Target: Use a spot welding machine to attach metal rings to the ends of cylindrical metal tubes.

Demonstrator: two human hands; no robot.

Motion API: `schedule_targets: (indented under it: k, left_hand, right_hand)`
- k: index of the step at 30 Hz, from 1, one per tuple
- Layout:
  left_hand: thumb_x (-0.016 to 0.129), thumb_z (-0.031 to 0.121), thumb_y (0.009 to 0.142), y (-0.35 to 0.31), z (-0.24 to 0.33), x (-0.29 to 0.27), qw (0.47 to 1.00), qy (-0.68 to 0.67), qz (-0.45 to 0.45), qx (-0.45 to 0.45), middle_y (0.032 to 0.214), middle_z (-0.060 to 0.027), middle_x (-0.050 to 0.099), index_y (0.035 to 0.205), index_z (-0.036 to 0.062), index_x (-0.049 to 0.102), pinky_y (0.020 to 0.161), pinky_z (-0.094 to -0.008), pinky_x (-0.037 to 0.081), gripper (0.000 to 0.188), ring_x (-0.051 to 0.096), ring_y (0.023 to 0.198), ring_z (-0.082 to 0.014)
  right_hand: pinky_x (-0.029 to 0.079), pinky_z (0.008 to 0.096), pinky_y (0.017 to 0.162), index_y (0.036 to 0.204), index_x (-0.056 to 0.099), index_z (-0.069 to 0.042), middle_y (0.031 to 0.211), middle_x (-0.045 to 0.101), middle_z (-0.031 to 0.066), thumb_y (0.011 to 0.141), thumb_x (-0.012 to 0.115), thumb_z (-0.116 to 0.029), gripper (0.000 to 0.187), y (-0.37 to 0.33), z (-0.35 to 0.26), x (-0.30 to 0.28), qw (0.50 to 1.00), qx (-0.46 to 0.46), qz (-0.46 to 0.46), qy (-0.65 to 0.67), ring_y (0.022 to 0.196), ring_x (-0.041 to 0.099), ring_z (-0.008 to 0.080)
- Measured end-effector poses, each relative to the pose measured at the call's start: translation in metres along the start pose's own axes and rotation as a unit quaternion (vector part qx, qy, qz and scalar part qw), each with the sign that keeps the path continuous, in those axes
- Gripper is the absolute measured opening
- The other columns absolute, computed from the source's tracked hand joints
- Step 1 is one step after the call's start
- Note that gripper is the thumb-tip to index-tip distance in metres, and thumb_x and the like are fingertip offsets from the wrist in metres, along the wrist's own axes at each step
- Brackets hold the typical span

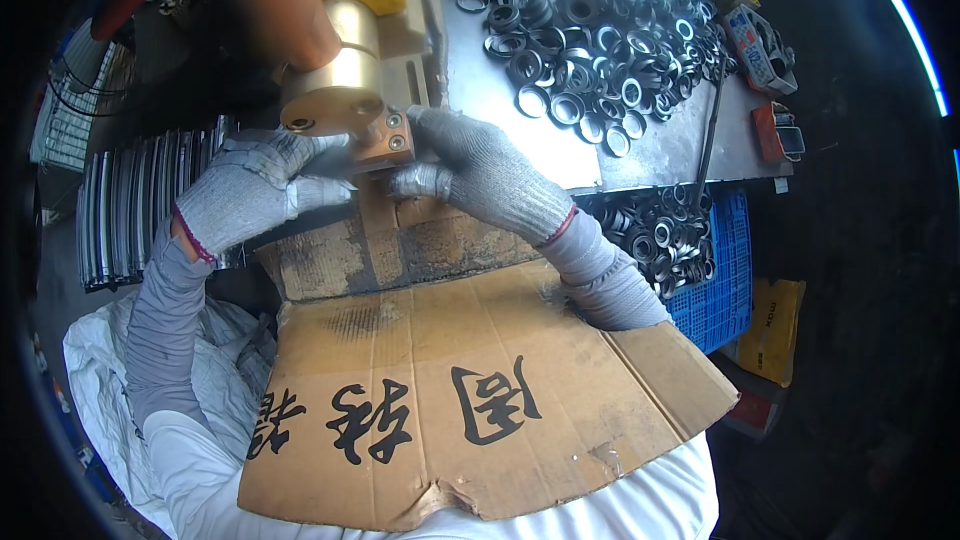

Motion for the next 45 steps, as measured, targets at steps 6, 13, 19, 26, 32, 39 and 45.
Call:
schedule_targets:
  k: [6, 13, 19, 26, 32, 39, 45]
  left_hand:
    - [0.061, 0.096, 0.118, 0.008, -0.034, 0.018, 0.995, -0.038, -0.085, -0.035, 0.199, -0.0288, 0.055, 0.196, 0.0087, 0.054, 0.153, -0.0561, 0.041, 0.117, 0.053, 0.184, -0.0501]
    - [0.062, 0.098, 0.117, 0.009, -0.033, 0.015, 0.998, -0.008, -0.064, -0.027, 0.200, -0.0275, 0.055, 0.190, 0.0068, 0.063, 0.153, -0.0547, 0.043, 0.117, 0.055, 0.183, -0.0471]
    - [0.088, 0.068, 0.118, 0.003, -0.028, 0.006, 0.998, -0.061, 0.025, 0.019, 0.156, -0.0233, 0.086, 0.174, 0.0127, 0.080, 0.126, -0.0529, 0.064, 0.079, 0.083, 0.144, -0.0407]
    - [0.089, 0.040, 0.121, -0.006, 0.005, 0.041, 0.994, 0.103, -0.019, 0.002, 0.141, -0.0141, 0.090, 0.156, 0.0106, 0.088, 0.117, -0.0534, 0.068, 0.046, 0.083, 0.132, -0.0370]
    - [0.094, 0.026, 0.118, -0.062, -0.095, 0.035, 0.934, -0.109, 0.340, 0.032, 0.159, -0.0146, 0.086, 0.155, 0.0158, 0.091, 0.133, -0.0497, 0.063, 0.038, 0.079, 0.152, -0.0357]
    - [0.088, 0.045, 0.120, -0.053, -0.162, 0.096, 0.930, 0.113, 0.319, -0.145, 0.167, -0.0133, 0.082, 0.149, 0.0078, 0.091, 0.149, -0.0618, 0.042, 0.047, 0.061, 0.174, -0.0380]
    - [0.090, 0.025, 0.122, -0.058, -0.194, 0.063, 0.909, -0.212, 0.323, -0.155, 0.149, -0.0111, 0.088, 0.143, 0.0045, 0.091, 0.126, -0.0453, 0.065, 0.029, 0.083, 0.140, -0.0287]
  right_hand:
    - [0.074, 0.0496, 0.114, 0.177, 0.071, -0.006, 0.153, 0.087, 0.0216, 0.110, 0.102, -0.039, 0.081, -0.002, -0.001, -0.003, 0.997, -0.045, 0.020, -0.057, 0.136, 0.089, 0.0343]
    - [0.074, 0.0500, 0.114, 0.175, 0.072, -0.005, 0.154, 0.087, 0.0224, 0.110, 0.102, -0.039, 0.080, -0.003, -0.006, -0.005, 0.993, -0.062, 0.044, -0.085, 0.135, 0.090, 0.0366]
    - [0.073, 0.0501, 0.119, 0.176, 0.071, -0.002, 0.162, 0.084, 0.0247, 0.113, 0.101, -0.039, 0.079, -0.003, 0.001, -0.006, 0.993, -0.027, 0.033, -0.110, 0.143, 0.088, 0.0370]
    - [0.071, 0.0446, 0.122, 0.178, 0.070, 0.003, 0.161, 0.086, 0.0225, 0.113, 0.102, -0.041, 0.085, -0.003, -0.006, -0.012, 0.999, 0.031, -0.020, 0.034, 0.140, 0.087, 0.0281]
    - [0.072, 0.0409, 0.109, 0.165, 0.079, 0.000, 0.141, 0.090, 0.0138, 0.115, 0.101, -0.036, 0.066, -0.007, -0.018, -0.008, 0.999, 0.020, -0.006, -0.025, 0.124, 0.089, 0.0224]
    - [0.071, 0.0398, 0.115, 0.169, 0.079, -0.002, 0.147, 0.089, 0.0123, 0.114, 0.103, -0.031, 0.067, -0.006, 0.002, 0.001, 0.997, 0.059, -0.005, 0.057, 0.132, 0.087, 0.0193]
    - [0.067, 0.0406, 0.126, 0.175, 0.074, 0.002, 0.160, 0.087, 0.0121, 0.111, 0.105, -0.019, 0.075, -0.003, 0.003, 0.005, 0.988, 0.075, 0.004, 0.133, 0.141, 0.083, 0.0185]
Point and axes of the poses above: each hand's wrist, its own y-axis towards the middle knuckle, its own x-axis out of the palm, z = x × y, the point moved 10 cm from there along y, towards the middle knuckle
